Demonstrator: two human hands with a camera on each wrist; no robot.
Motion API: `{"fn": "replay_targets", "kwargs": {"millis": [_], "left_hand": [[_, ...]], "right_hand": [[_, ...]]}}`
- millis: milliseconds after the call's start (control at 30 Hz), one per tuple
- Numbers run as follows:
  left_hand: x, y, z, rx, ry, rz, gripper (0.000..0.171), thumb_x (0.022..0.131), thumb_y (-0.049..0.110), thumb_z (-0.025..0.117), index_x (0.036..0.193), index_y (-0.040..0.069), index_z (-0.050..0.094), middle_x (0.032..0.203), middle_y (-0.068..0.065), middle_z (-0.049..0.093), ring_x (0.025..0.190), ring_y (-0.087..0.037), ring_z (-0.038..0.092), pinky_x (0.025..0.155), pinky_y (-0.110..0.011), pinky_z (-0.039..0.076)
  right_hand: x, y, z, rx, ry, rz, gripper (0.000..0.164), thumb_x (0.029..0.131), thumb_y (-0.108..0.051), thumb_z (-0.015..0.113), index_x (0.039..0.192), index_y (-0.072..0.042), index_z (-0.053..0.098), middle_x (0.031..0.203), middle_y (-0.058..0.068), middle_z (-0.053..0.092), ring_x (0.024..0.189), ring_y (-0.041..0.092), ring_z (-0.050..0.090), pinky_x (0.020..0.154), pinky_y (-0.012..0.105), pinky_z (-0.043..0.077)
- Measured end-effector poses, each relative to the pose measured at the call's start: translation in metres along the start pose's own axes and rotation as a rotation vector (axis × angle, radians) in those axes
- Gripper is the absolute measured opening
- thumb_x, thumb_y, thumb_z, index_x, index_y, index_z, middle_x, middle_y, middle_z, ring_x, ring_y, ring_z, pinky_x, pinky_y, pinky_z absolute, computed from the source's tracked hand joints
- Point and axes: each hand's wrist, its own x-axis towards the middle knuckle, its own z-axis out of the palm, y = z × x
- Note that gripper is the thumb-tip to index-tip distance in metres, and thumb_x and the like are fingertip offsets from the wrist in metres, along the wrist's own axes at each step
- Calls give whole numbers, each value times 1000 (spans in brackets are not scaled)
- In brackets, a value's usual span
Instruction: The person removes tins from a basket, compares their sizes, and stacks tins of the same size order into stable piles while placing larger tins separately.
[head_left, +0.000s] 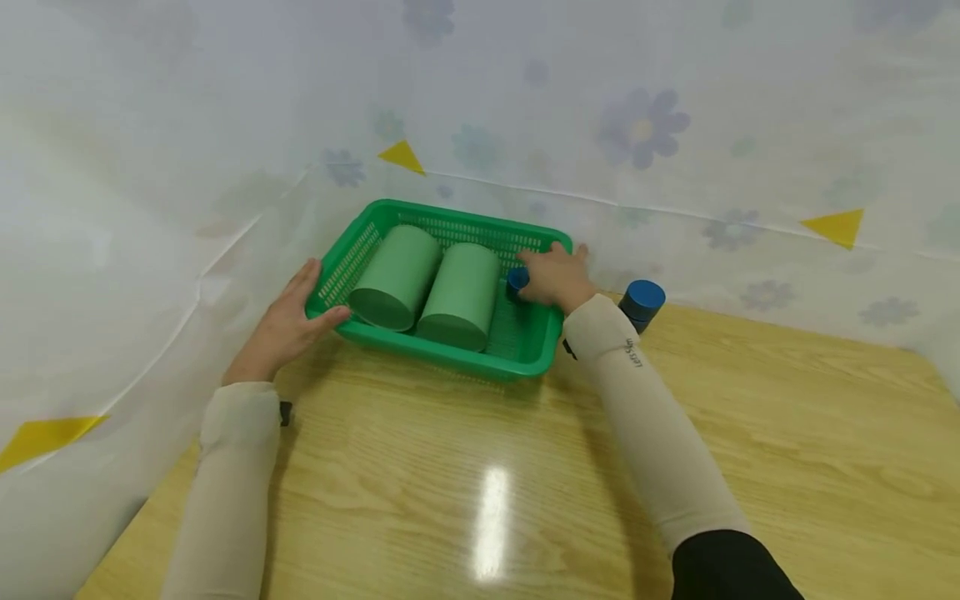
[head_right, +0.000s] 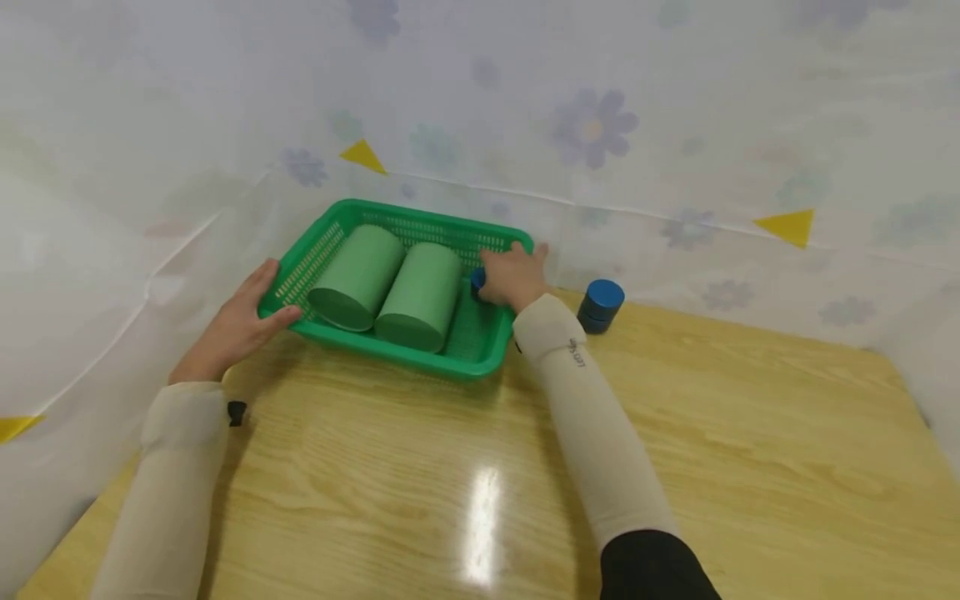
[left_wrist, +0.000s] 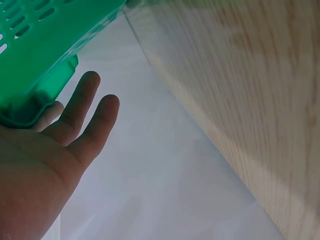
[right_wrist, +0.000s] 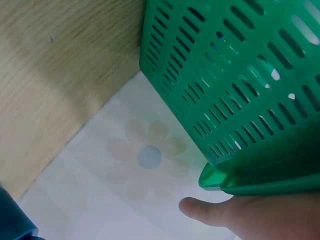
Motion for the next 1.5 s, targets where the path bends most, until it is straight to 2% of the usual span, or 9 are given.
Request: {"fn": "replay_targets", "kwargs": {"millis": [167, 400, 533, 700, 933, 1133, 1300, 1400, 1500], "left_hand": [[1, 2, 0, -8, 1, 5, 99, 99, 57, 57, 162, 20, -8, 168, -5, -10, 152, -37, -3, 116, -66, 9], [-2, 3, 0, -8, -8, -19, 99, 98, 59, 57, 162, 23, -9, 168, -2, -11, 152, -38, -4, 115, -68, 9], [-2, 4, 0, -3, -3, -13, 99, 98, 58, 57, 162, 22, -8, 168, -3, -10, 152, -38, -3, 116, -67, 9], [-2, 4, 0, -5, 2, -8, 99, 98, 58, 58, 163, 20, -7, 169, -4, -9, 153, -37, -3, 116, -66, 9], [-2, 5, -1, -11, 9, -5, 99, 98, 57, 59, 163, 20, -6, 169, -6, -7, 153, -36, -2, 117, -65, 9], [-2, 5, -1, -19, 8, -10, 99, 98, 58, 59, 163, 21, -6, 169, -5, -7, 153, -36, -2, 116, -66, 10], [-3, 4, -2, -19, 3, -12, 99, 98, 58, 59, 163, 22, -7, 169, -5, -8, 153, -35, -3, 116, -66, 10], [-2, 4, -1, -14, 2, -9, 99, 98, 58, 58, 163, 22, -7, 169, -4, -9, 153, -35, -3, 116, -66, 9], [-2, 3, -1, -15, -4, -10, 99, 98, 59, 58, 163, 22, -7, 169, -3, -9, 153, -36, -4, 116, -66, 9]], "right_hand": [[-3, -1, -4, 7, -8, -6, 79, 94, -37, 72, 160, -19, 33, 146, 16, 53, 140, 44, 29, 110, 75, 5], [-6, -6, -6, -69, -37, -42, 64, 92, -36, 74, 150, -17, 53, 142, 15, 57, 129, 42, 37, 107, 78, 11], [-6, -8, -7, -91, -52, -51, 61, 91, -32, 76, 146, -17, 56, 139, 16, 58, 128, 42, 38, 105, 80, 12], [-4, -9, -6, -85, -64, -42, 58, 88, -32, 81, 140, -17, 60, 131, 10, 64, 122, 40, 40, 104, 80, 14], [0, -7, -4, -42, -66, -36, 52, 87, -31, 81, 134, -15, 64, 122, 8, 67, 116, 37, 44, 106, 79, 12], [2, -4, -5, 2, -56, -35, 68, 90, -30, 75, 151, -13, 50, 141, 16, 57, 133, 44, 39, 107, 78, 9], [1, 0, -3, 98, -3, -34, 69, 91, -28, 70, 152, -8, 47, 148, 20, 47, 136, 44, 39, 108, 77, 10], [0, 2, 0, 163, 41, -30, 68, 90, -31, 69, 150, -8, 48, 146, 21, 45, 133, 42, 41, 109, 75, 11], [-1, 5, 4, 242, 95, -26, 68, 90, -33, 68, 150, -8, 48, 144, 22, 43, 125, 42, 45, 106, 71, 18]]}}
